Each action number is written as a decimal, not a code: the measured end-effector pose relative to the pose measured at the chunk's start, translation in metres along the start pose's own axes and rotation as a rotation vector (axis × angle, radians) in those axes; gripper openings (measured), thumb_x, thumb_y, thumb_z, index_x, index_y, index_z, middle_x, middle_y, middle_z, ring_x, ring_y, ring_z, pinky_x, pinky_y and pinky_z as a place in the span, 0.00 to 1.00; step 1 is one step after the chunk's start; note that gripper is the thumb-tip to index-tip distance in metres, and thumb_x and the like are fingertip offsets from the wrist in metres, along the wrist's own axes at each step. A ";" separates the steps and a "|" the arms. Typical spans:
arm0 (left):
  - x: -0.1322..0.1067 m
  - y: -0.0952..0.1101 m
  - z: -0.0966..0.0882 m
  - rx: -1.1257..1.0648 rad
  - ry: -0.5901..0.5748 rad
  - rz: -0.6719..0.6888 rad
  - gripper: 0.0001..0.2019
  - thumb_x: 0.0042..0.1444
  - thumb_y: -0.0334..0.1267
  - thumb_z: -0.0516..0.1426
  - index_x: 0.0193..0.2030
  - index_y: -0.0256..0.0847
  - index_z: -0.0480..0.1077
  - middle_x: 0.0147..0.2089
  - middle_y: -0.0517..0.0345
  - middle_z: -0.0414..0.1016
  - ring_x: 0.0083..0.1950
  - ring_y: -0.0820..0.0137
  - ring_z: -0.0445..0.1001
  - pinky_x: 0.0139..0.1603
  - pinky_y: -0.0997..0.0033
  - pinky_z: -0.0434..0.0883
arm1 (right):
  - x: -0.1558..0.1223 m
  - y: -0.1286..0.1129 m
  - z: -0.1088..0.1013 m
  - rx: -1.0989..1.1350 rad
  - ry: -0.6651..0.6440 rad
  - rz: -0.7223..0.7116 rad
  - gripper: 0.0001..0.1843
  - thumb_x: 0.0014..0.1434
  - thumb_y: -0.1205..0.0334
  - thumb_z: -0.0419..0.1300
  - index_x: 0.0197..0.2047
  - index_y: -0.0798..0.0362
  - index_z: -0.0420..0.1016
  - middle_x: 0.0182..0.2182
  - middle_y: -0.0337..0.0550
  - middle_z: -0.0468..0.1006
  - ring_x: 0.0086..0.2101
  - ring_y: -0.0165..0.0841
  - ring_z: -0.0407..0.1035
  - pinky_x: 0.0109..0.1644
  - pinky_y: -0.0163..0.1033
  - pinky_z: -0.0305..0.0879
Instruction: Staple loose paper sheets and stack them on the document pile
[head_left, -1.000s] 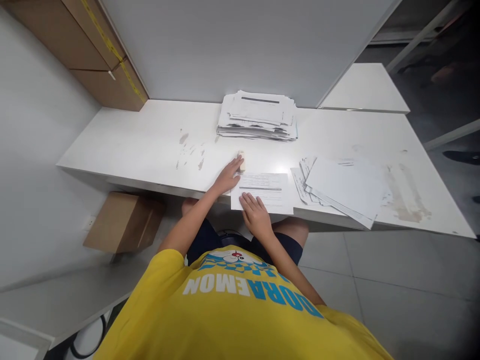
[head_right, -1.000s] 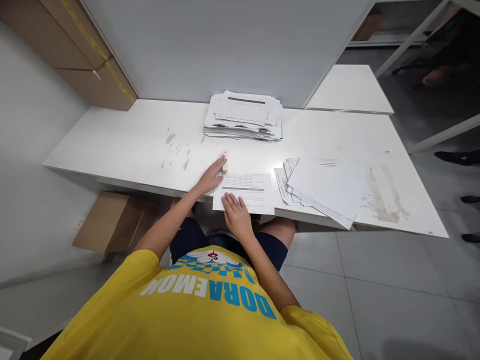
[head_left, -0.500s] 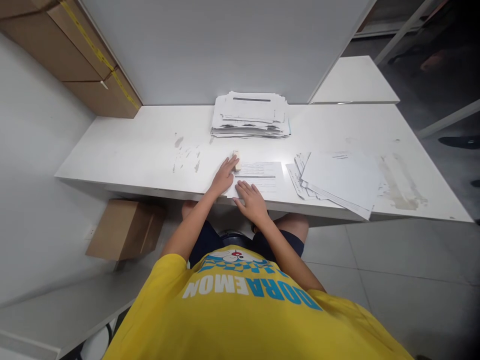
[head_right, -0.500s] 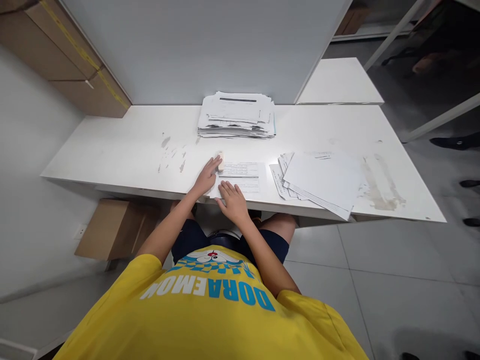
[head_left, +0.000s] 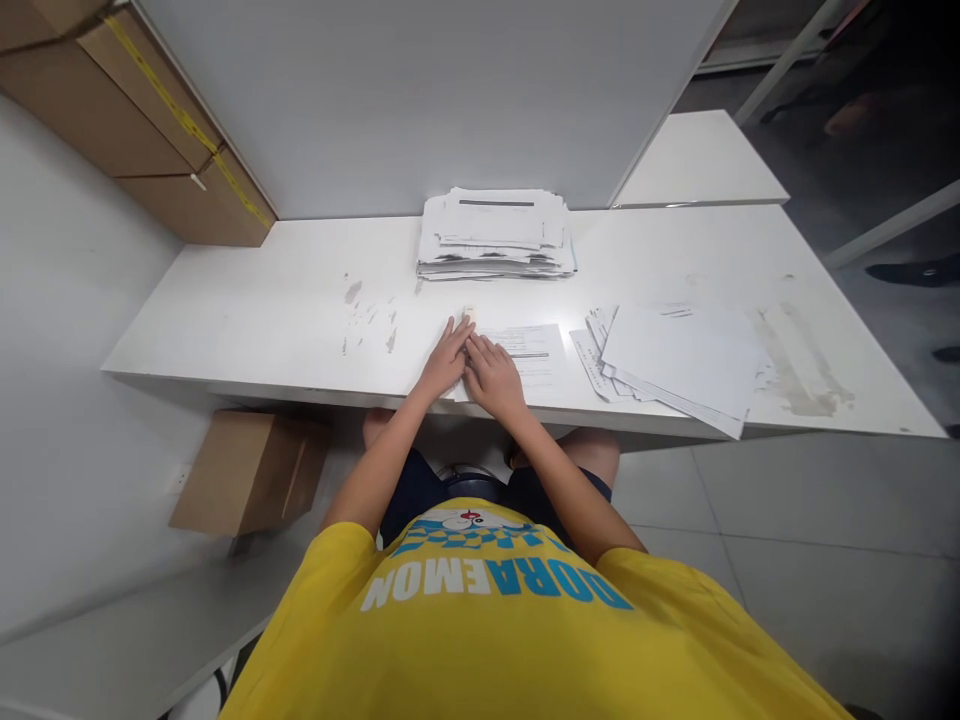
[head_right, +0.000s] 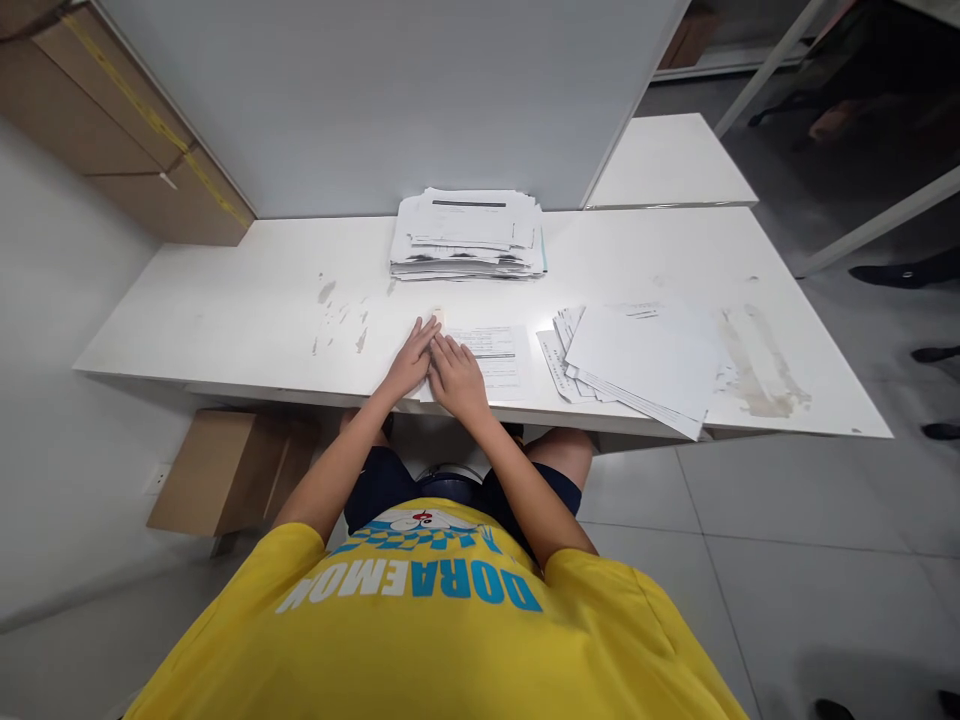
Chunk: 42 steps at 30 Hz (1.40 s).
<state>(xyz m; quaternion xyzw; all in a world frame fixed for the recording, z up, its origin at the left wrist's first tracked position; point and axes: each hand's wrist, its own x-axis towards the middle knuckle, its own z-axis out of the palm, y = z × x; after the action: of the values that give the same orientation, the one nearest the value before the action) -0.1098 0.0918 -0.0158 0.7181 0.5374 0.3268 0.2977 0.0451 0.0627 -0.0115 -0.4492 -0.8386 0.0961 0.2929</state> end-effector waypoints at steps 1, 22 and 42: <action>0.000 0.000 0.000 0.002 0.003 -0.001 0.33 0.58 0.24 0.45 0.71 0.44 0.59 0.76 0.61 0.52 0.79 0.67 0.36 0.78 0.52 0.47 | -0.001 0.000 0.001 -0.003 0.001 0.000 0.28 0.70 0.61 0.45 0.69 0.58 0.61 0.68 0.53 0.62 0.68 0.44 0.55 0.70 0.55 0.54; 0.000 0.004 -0.001 -0.003 0.077 -0.066 0.26 0.62 0.27 0.47 0.64 0.42 0.69 0.72 0.60 0.62 0.78 0.65 0.46 0.77 0.54 0.53 | 0.002 0.001 0.023 -0.032 0.061 -0.063 0.26 0.67 0.65 0.48 0.64 0.66 0.68 0.61 0.62 0.71 0.63 0.48 0.64 0.67 0.56 0.62; 0.003 -0.004 -0.002 -0.094 0.133 -0.044 0.30 0.60 0.23 0.46 0.66 0.46 0.67 0.73 0.63 0.60 0.77 0.67 0.49 0.78 0.58 0.49 | -0.092 0.040 -0.036 -0.224 -0.181 -0.207 0.38 0.68 0.66 0.49 0.77 0.55 0.38 0.68 0.54 0.63 0.67 0.44 0.58 0.72 0.61 0.49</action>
<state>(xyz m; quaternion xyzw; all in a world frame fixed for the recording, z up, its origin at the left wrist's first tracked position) -0.1132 0.0957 -0.0178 0.6682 0.5558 0.3918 0.3018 0.1332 0.0073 -0.0368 -0.3800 -0.9087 0.0114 0.1725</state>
